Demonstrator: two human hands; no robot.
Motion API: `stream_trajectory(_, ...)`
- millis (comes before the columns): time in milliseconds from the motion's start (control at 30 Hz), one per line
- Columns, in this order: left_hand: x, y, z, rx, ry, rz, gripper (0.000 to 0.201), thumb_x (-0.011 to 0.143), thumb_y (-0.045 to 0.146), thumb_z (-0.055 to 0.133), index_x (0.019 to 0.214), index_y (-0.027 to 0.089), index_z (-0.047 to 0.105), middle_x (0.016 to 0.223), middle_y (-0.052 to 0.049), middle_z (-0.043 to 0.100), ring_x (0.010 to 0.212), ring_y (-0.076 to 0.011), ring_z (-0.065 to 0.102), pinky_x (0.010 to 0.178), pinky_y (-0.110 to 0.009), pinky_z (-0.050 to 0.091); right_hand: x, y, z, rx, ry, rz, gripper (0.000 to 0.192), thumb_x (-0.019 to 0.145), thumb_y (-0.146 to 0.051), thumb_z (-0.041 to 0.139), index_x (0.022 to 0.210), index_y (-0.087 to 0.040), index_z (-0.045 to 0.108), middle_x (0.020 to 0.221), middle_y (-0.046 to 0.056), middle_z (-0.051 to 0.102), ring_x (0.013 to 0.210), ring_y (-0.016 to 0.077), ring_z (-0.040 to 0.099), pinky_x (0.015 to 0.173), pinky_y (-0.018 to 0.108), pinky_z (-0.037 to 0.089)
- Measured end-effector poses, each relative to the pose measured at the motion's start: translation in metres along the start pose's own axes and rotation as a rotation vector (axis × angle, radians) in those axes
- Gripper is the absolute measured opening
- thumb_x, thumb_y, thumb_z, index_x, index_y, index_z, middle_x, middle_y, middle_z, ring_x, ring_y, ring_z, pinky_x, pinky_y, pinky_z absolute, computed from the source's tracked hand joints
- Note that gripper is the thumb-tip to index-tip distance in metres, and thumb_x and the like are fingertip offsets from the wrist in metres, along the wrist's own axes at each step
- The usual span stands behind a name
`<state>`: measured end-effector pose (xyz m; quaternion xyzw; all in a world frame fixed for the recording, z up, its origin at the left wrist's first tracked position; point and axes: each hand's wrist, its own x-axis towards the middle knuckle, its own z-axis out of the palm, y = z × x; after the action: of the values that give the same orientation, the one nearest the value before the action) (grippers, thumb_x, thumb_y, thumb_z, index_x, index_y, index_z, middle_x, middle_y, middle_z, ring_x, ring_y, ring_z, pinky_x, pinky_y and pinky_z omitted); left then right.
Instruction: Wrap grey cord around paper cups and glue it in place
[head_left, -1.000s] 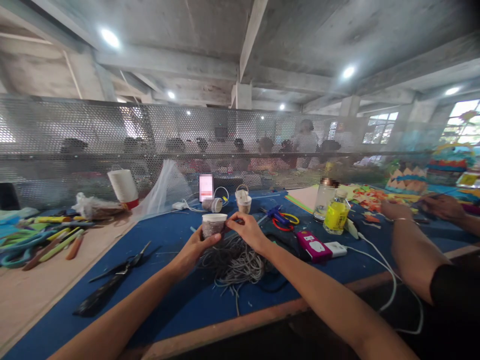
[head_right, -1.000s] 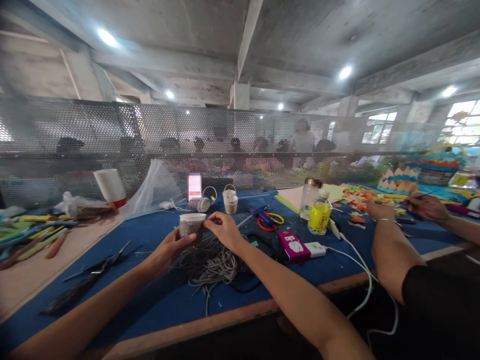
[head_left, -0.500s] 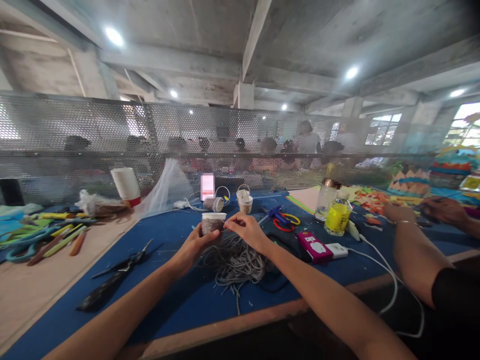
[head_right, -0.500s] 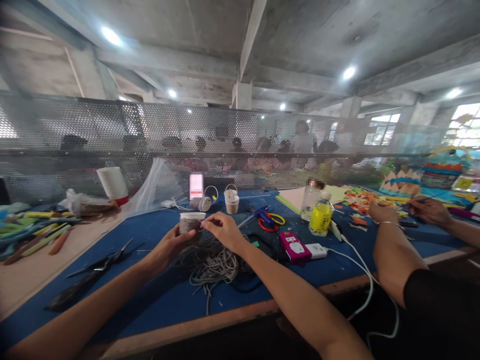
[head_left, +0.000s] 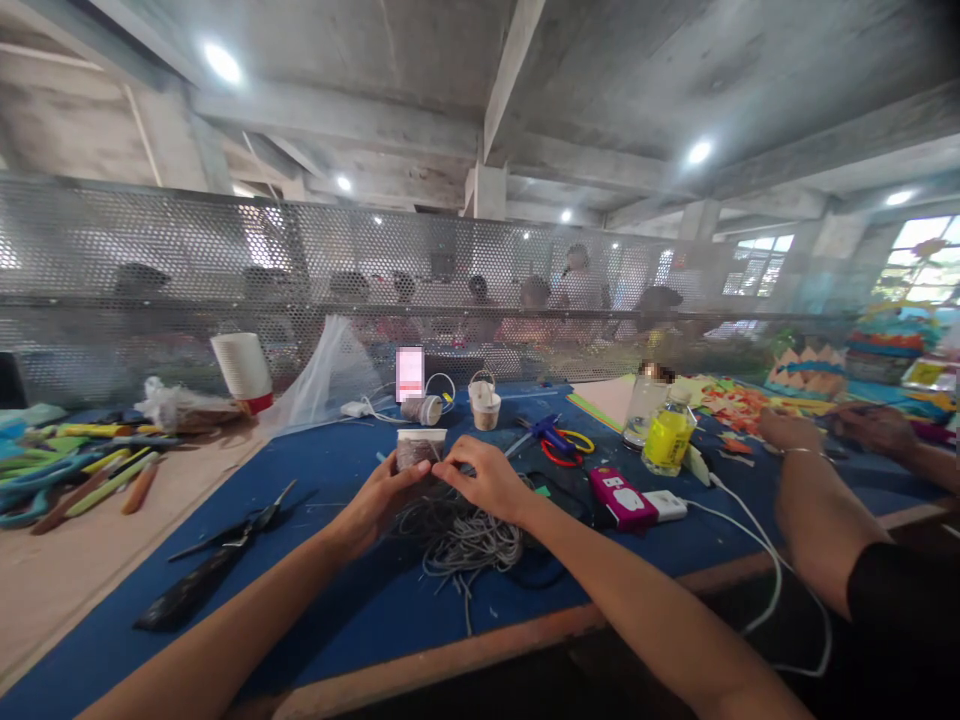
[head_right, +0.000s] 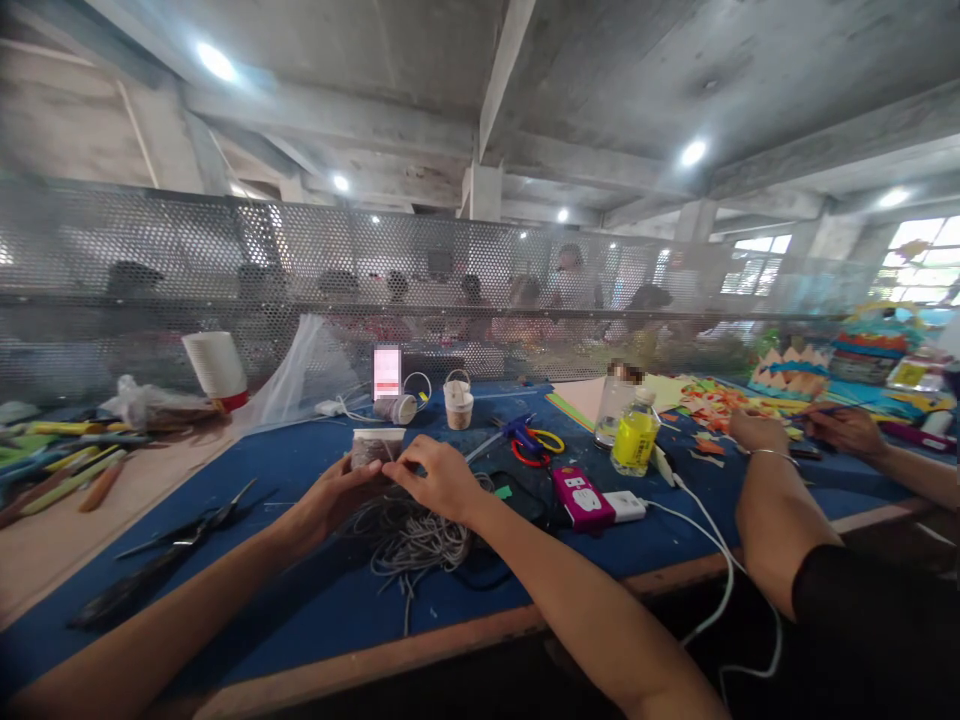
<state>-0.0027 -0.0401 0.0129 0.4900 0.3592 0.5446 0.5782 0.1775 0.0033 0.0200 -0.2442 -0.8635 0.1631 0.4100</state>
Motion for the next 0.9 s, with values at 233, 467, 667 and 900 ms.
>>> stream_trajectory(233,0.0,-0.003,-0.003,0.013,0.03,-0.008,0.049,0.074,0.031,0.072,0.119,0.018,0.058,0.121,-0.011,0.063,0.106,-0.0242,0.06,0.094,-0.035,0.044,0.005,0.018,-0.034,-0.299,0.196,0.169,0.029,0.093,-0.04,0.044,0.085,-0.019,0.061,0.088,0.004,0.061,0.08,0.0133,0.057,0.077,0.023,0.039)
stream_trajectory(467,-0.004,-0.002,-0.001,0.066,0.044,-0.008,0.053,0.07,0.032,0.075,0.119,0.019,0.057,0.118,-0.01,0.064,0.106,-0.0253,0.06,0.09,-0.035,0.045,0.008,0.066,-0.084,-0.765,0.156,0.531,0.025,0.087,-0.032,0.051,0.107,-0.018,0.057,0.109,0.011,0.058,0.1,0.0217,0.057,0.085,0.031,0.042)
stream_trajectory(667,-0.005,0.001,0.003,0.093,0.083,-0.022,0.055,0.066,0.033,0.078,0.116,0.019,0.06,0.115,-0.009,0.066,0.102,-0.0243,0.062,0.088,-0.032,0.046,-0.011,0.091,-0.088,-0.9,-0.107,0.82,0.042,0.083,-0.036,0.057,0.115,-0.009,0.057,0.12,0.022,0.053,0.11,0.0318,0.054,0.089,0.043,0.043)
stream_trajectory(900,-0.003,-0.001,0.0,0.097,0.049,-0.001,0.048,0.07,0.03,0.075,0.114,0.021,0.061,0.116,-0.009,0.066,0.1,-0.0229,0.062,0.087,-0.031,0.047,-0.021,0.107,-0.086,-0.871,-0.145,0.865,0.044,0.083,-0.028,0.056,0.119,-0.003,0.056,0.118,0.027,0.054,0.106,0.032,0.059,0.086,0.043,0.046)
